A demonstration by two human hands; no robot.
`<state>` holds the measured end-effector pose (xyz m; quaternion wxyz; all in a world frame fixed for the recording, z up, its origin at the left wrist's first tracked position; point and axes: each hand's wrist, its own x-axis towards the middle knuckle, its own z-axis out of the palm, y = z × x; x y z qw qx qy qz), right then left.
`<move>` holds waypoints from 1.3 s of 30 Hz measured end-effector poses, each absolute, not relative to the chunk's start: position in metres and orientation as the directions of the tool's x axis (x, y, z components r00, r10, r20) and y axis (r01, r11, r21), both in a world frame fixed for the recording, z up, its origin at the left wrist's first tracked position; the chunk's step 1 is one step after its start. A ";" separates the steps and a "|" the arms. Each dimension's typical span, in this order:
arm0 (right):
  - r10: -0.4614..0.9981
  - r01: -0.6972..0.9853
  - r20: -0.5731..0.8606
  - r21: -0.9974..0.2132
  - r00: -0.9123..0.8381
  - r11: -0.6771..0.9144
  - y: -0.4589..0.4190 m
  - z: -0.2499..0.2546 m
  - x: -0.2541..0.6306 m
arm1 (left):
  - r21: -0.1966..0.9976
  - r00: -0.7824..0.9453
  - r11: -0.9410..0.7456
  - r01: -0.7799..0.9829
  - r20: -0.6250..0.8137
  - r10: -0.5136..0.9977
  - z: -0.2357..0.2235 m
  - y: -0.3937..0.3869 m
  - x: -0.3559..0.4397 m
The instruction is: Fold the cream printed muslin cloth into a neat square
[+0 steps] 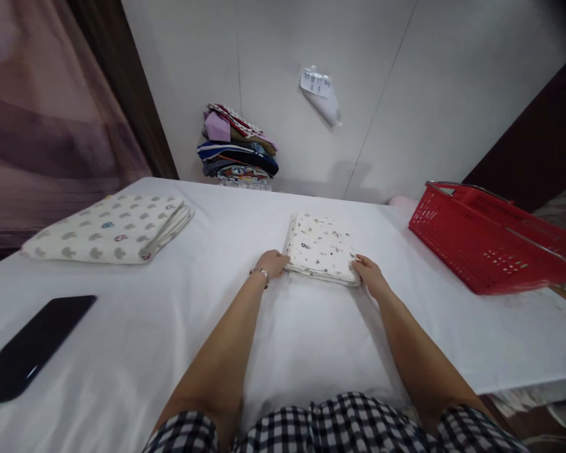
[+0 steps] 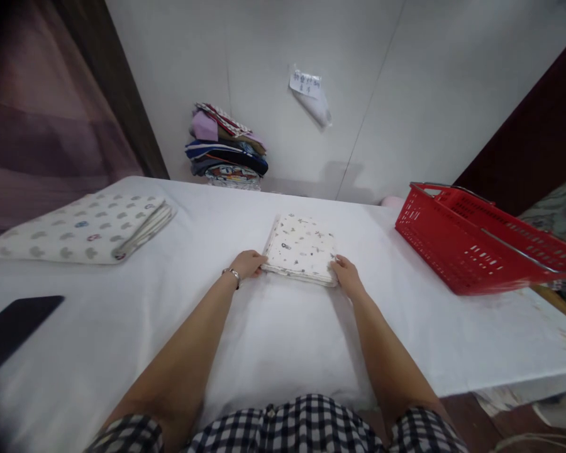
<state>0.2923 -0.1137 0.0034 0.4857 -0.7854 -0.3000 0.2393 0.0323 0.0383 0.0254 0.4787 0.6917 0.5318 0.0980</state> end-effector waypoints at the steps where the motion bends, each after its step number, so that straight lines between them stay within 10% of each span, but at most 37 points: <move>1: 0.696 0.246 -0.087 -0.898 0.713 -0.365 -0.114 0.006 0.290 | 0.779 0.411 0.036 0.626 -0.369 0.833 0.026 0.037 0.032; 19: 0.671 0.345 -0.011 -0.852 0.741 -0.395 -0.121 -0.003 0.299 | 0.841 0.371 0.179 0.511 -0.404 0.836 0.021 0.027 0.052; 23: 0.683 0.578 0.156 -0.682 0.713 -0.448 -0.127 0.001 0.295 | 0.835 0.380 0.233 0.498 -0.453 0.807 0.018 0.026 0.055; 27: 0.785 0.870 0.466 -0.458 0.409 -0.182 -0.124 0.014 0.255 | 0.838 0.385 0.250 0.485 -0.461 0.799 0.018 0.026 0.055; 32: 0.932 0.963 0.363 -0.245 -0.013 0.110 -0.100 0.031 0.185 | 0.826 0.391 0.219 0.520 -0.457 0.799 0.023 0.023 0.056; 39: 0.962 0.989 0.269 -0.145 0.054 -0.015 -0.073 0.033 0.152 | 0.868 0.391 0.217 0.446 -0.407 0.825 0.027 0.021 0.056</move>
